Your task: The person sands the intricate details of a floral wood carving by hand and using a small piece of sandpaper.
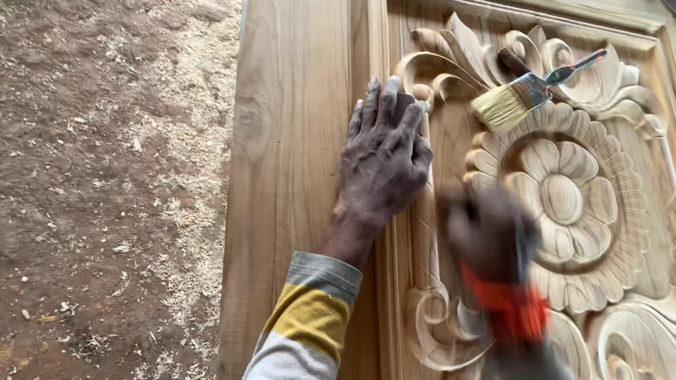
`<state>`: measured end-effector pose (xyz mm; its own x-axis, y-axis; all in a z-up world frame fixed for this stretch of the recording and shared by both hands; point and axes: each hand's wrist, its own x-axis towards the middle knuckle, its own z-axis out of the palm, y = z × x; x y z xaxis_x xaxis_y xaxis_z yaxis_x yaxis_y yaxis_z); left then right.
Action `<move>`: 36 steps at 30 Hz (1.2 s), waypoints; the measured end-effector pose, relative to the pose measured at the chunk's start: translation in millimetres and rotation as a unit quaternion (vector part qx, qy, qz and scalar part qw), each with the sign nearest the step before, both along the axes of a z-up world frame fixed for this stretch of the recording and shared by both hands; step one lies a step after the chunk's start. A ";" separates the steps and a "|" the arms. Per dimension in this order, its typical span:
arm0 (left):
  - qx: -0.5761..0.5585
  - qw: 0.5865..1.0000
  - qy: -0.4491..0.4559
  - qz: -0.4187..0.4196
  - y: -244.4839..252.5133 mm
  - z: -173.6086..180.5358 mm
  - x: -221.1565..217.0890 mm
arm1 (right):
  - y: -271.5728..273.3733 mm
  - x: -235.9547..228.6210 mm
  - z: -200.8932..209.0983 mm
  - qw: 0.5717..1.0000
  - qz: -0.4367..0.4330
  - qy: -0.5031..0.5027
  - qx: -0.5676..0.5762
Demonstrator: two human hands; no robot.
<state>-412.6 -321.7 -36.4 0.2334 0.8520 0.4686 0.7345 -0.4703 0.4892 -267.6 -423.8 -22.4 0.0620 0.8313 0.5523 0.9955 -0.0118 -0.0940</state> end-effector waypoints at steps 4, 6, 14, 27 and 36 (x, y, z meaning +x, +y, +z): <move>-0.007 1.000 -0.007 0.004 -1.8 6.4 -1.6 | 19.1 16.3 0.1 0.997 0.066 0.026 0.003; -0.051 0.999 -0.002 -0.001 0.7 9.8 -2.4 | -24.1 13.0 3.0 0.997 0.030 0.045 -0.053; 0.031 0.999 -0.043 0.012 -7.1 9.0 -2.8 | 78.4 10.8 12.7 0.996 0.070 0.060 -0.021; 0.017 0.999 -0.027 0.007 -2.2 5.4 0.5 | 43.0 9.9 10.8 0.998 0.009 0.030 -0.058; 0.006 0.999 -0.043 0.005 -4.1 10.7 -1.9 | 0.0 1.4 10.2 0.997 -0.040 0.013 -0.067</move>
<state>-414.5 -325.8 -25.7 0.1831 0.8480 0.4974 0.6948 -0.4696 0.5447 -266.3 -423.9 -12.3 0.1435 0.8892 0.4345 0.9882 -0.1048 -0.1118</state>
